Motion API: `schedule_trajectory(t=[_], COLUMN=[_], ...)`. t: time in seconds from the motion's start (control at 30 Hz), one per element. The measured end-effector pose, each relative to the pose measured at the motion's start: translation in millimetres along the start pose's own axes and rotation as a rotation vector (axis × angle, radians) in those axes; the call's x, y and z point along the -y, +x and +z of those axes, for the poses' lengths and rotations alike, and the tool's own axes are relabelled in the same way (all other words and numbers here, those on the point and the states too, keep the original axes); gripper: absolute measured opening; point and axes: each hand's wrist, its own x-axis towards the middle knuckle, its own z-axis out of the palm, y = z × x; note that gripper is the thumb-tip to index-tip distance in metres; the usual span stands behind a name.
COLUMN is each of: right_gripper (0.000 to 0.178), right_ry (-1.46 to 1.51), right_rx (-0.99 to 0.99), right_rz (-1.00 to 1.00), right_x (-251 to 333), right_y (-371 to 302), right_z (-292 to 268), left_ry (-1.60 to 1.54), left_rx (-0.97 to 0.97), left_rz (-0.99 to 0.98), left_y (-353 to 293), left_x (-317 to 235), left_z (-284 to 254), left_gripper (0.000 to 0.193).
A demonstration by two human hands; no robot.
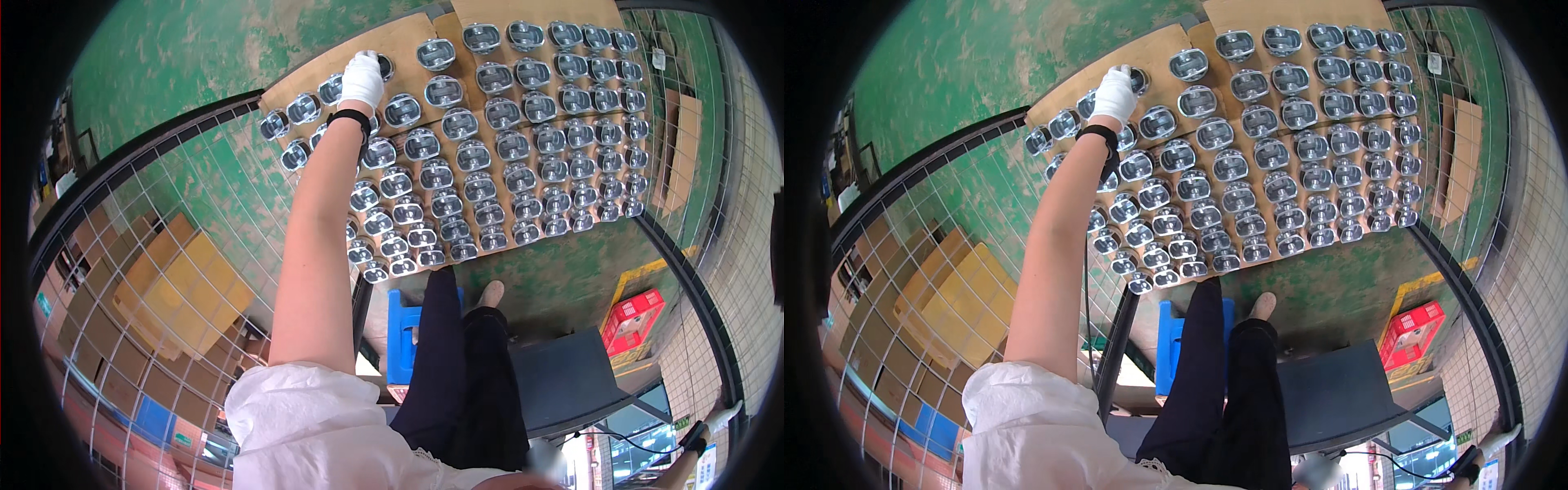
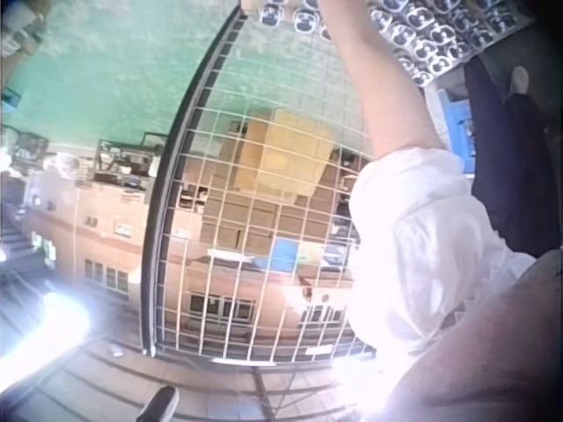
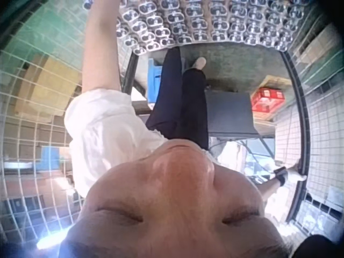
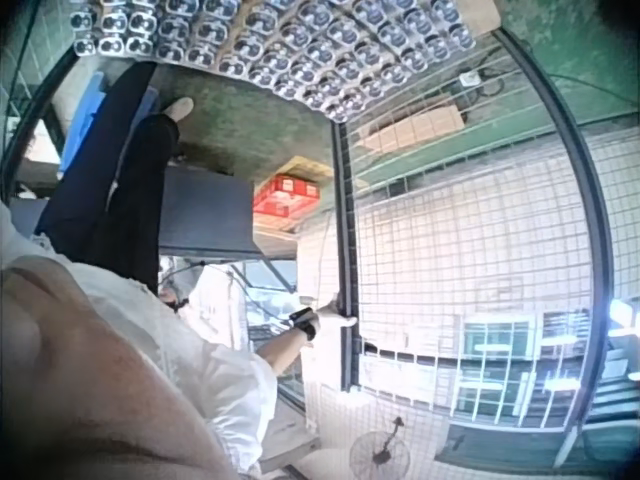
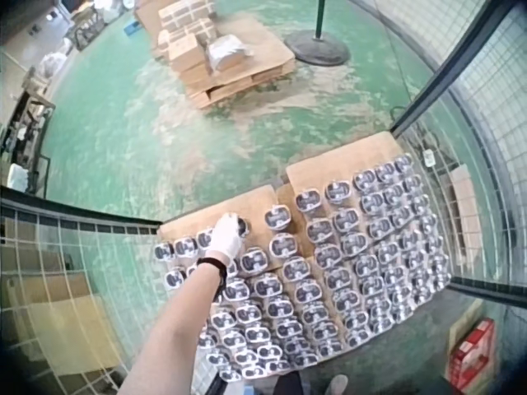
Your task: Inspecting and organizing metal pistons at a workstation in a fabrication facility.
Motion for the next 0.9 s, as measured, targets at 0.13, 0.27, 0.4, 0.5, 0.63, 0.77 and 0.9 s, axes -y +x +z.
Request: schedule_trajectory(t=[0.13, 0.27, 0.4, 0.5, 0.63, 0.77, 0.9], right_gripper=[0.063, 0.052, 0.060, 0.055, 0.059, 0.063, 0.065], right_ry=[-0.191, -0.143, -0.104, -0.002, -0.148, -0.450, -0.841], right_rx=[0.022, 0.095, 0.062, 0.118, 0.062, 0.046, 0.110], right_rz=[-0.116, -0.059, -0.053, 0.055, -0.075, -0.287, -0.584], right_x=[-5, -6, -1, -1, -10, -19, -13], right_y=[-3, 2, 15, 27, 29, 21, 27], right_z=[-3, -8, -21, -33, -42, -43, -53], left_ry=[0.073, -0.102, -0.161, -0.132, -0.090, 0.023, -0.153], left_rx=[-0.096, -0.138, -0.108, -0.115, -0.069, -0.194, -0.216], left_rz=[0.064, 0.192, 0.127, 0.111, 0.126, 0.180, 0.290], left_y=[6, 28, 40, 41, 41, 51, 71], left_x=[-31, -73, -88, -82, -93, -137, -168], left_z=[-12, 0, 23, 19, -3, -11, 3], left_gripper=[0.060, 0.059, 0.043, 0.041, 0.045, 0.058, 0.056])
